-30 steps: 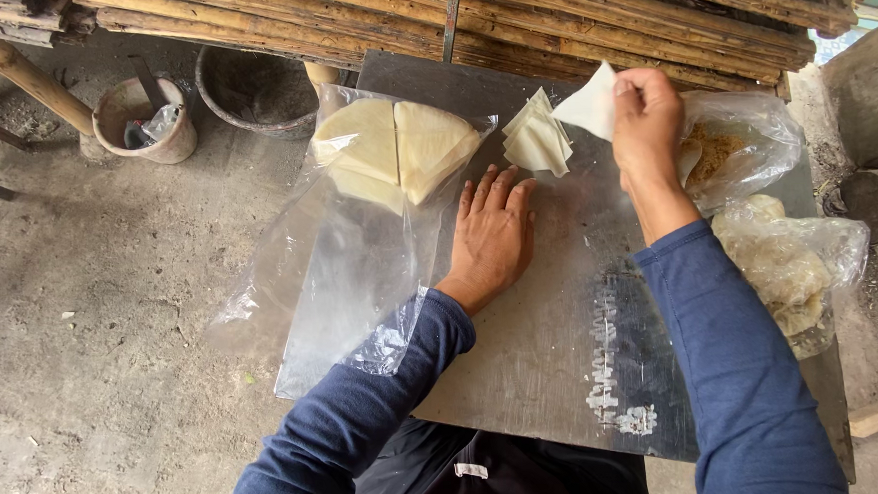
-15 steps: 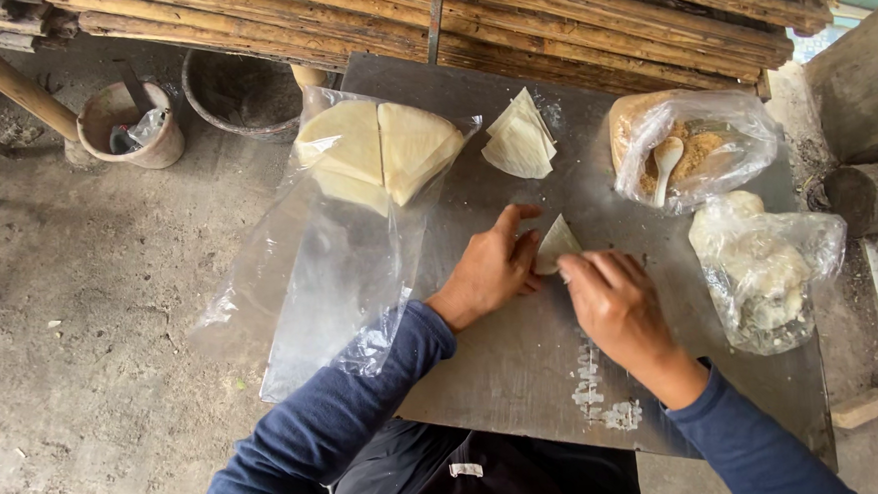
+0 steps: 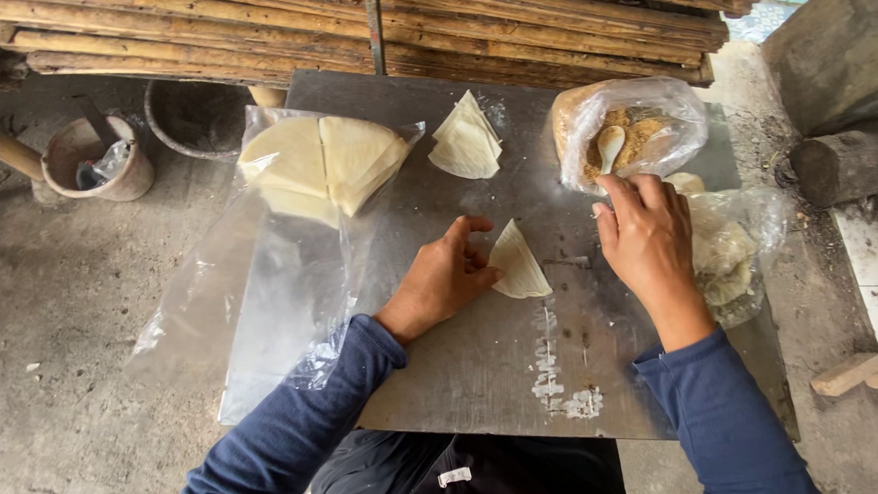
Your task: The person repeatedly folds thin triangular wrappers, scoops a brown granular filling with a small spoon, and seals each wrapper into a small packet. The finished packets are stacked on the metal table.
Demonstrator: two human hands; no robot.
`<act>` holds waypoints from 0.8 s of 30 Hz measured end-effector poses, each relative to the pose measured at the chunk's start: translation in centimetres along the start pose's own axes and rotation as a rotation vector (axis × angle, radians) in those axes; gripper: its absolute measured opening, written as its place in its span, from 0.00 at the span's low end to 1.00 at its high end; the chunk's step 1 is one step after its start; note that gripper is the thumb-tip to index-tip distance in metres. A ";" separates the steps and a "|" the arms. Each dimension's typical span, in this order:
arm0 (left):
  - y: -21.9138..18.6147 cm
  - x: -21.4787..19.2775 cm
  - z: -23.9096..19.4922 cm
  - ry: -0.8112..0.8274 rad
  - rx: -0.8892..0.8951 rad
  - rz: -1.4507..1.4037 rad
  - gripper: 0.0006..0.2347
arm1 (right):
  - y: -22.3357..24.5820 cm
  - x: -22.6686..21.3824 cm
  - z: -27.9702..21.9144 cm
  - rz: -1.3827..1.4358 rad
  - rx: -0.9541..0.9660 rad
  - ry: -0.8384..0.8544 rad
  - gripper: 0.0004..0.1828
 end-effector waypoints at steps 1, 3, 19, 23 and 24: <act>0.0 0.0 0.1 -0.003 0.006 -0.001 0.24 | -0.5 0.4 0.2 -0.014 0.002 0.031 0.18; 0.0 0.2 0.2 -0.013 0.012 -0.005 0.23 | -0.9 1.3 0.4 -0.040 0.004 0.098 0.19; -0.2 0.6 0.0 -0.018 0.072 0.082 0.17 | -1.5 3.1 1.1 -0.099 0.036 0.046 0.09; -0.2 0.5 0.0 -0.008 0.082 0.078 0.17 | -3.3 3.8 1.6 0.009 0.095 0.028 0.05; -0.2 0.5 0.0 -0.001 0.086 0.071 0.17 | -3.6 3.9 1.7 0.033 0.111 0.031 0.04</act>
Point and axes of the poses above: each hand's wrist, its own z-axis towards the middle knuckle, its own x-axis out of the palm, y = z × x, the point moved 4 cm from there along z, towards the middle knuckle, and after that the axes turned 2 degrees about y, right-handed, at the moved point
